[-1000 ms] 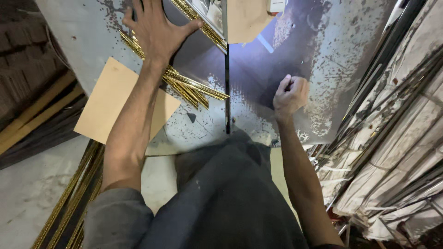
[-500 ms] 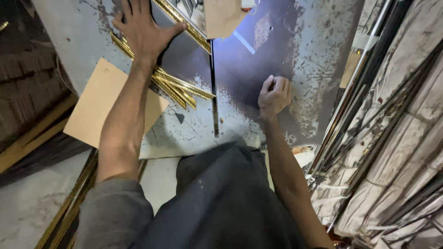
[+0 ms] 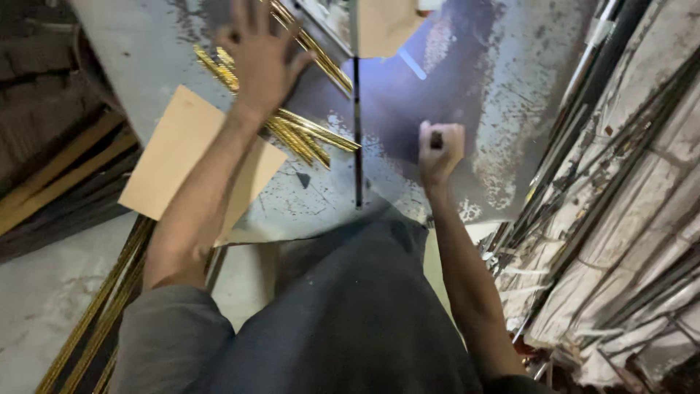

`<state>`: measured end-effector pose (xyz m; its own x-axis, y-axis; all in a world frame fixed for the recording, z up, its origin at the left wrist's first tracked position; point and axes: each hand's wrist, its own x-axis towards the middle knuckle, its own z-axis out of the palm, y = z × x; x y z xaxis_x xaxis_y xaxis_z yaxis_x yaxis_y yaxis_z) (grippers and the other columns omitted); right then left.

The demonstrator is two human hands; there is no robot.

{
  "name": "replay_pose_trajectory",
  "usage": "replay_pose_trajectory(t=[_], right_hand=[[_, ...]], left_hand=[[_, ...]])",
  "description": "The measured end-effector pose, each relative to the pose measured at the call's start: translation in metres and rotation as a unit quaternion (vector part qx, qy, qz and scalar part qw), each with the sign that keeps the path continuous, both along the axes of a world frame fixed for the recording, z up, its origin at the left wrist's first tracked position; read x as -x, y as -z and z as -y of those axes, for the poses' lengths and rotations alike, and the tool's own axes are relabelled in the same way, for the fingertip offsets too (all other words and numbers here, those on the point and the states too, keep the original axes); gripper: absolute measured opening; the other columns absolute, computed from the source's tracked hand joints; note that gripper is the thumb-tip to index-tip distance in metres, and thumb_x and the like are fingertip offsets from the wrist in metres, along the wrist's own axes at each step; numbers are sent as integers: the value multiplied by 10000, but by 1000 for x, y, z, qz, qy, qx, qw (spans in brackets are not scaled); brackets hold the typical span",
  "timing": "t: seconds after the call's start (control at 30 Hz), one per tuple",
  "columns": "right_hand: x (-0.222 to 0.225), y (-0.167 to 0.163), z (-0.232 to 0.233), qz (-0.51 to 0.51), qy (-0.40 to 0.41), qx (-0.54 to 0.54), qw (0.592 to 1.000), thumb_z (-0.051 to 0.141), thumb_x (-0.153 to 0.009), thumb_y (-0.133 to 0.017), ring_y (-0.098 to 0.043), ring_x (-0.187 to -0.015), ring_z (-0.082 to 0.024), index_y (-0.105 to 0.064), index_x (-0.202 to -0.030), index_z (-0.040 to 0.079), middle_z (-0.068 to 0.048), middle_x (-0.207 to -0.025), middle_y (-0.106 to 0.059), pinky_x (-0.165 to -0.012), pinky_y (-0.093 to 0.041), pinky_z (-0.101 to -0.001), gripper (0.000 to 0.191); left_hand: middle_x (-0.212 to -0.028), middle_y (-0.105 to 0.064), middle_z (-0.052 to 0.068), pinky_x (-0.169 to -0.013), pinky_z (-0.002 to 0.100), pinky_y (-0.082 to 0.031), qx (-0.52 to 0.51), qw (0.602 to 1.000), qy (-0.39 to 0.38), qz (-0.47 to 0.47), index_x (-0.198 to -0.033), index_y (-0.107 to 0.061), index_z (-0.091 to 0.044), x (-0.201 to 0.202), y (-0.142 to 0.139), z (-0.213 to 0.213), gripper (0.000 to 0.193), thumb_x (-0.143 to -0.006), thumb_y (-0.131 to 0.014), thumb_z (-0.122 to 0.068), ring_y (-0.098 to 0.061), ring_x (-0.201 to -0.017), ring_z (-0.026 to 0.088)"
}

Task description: The person picks up gold decorative picture-frame moulding strips one at a time from a workbench, aligns them by hand, and stacks them neatly on a cardboard sheet on the bench. They continue gathering scattered strips into a single pile and finally hold the stacked bundle.

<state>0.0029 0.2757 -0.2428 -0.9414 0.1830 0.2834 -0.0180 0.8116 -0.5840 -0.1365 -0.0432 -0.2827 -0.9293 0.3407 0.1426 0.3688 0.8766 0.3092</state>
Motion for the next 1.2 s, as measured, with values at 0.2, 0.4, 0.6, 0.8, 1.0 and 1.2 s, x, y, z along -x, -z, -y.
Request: replay_pose_trajectory(t=[0.2,0.4,0.6,0.8,1.0,1.2], right_hand=[[6,-52,95,-27,-143,-114,983,291,-802,-777,-640,-940,-411,-544,-1268,-8,-219,-1092,-676,-758,-487,-480,600],[-20,-52,80,204,-113,99,967,323,-1074,-542,-671,-872,-452,-640,-1246,98,-217,-925,-689,-746,-529,-492,299],[-82,-38,47,271,-15,158,949,362,-1071,-492,-653,-733,-416,-628,-1132,61,-203,-784,-636,-677,-489,-466,336],[-99,-27,48,282,-27,150,947,378,-1068,-549,-620,-724,-344,-645,-1068,39,-168,-775,-639,-676,-471,-437,352],[-95,-31,44,233,-1,231,945,301,-1076,-499,-555,-706,-204,-598,-1218,21,-87,-777,-585,-657,-469,-385,329],[-85,-64,53,190,-15,501,844,234,-1091,-503,-497,-730,-111,-578,-1239,-3,-7,-916,-596,-663,-424,-276,290]], left_hand=[[-1230,-637,1,-1043,541,-380,-14,968,247,46,-1193,-695,-182,-34,-15,-19,176,-1031,-722,-243,-579,-1207,239],[-1256,-632,53,-986,460,-455,-217,964,-121,-92,-1129,-694,-151,-95,-79,-42,428,-792,-833,-375,-575,-1251,250],[-1005,-714,211,-844,476,-524,-95,892,-354,264,-1019,-718,-21,-103,-70,-41,633,-897,-695,-642,-692,-972,369],[-805,-728,211,-661,526,-534,-15,926,-291,238,-844,-762,-21,-63,-44,-54,560,-837,-636,-566,-721,-758,392],[-728,-715,146,-628,485,-516,-148,910,-346,175,-788,-685,-32,-74,-34,-62,345,-813,-653,-375,-684,-674,331],[-655,-551,1,-449,300,-455,-535,762,-326,164,-931,-524,-34,-100,-48,-68,283,-934,-689,-263,-511,-505,127]])
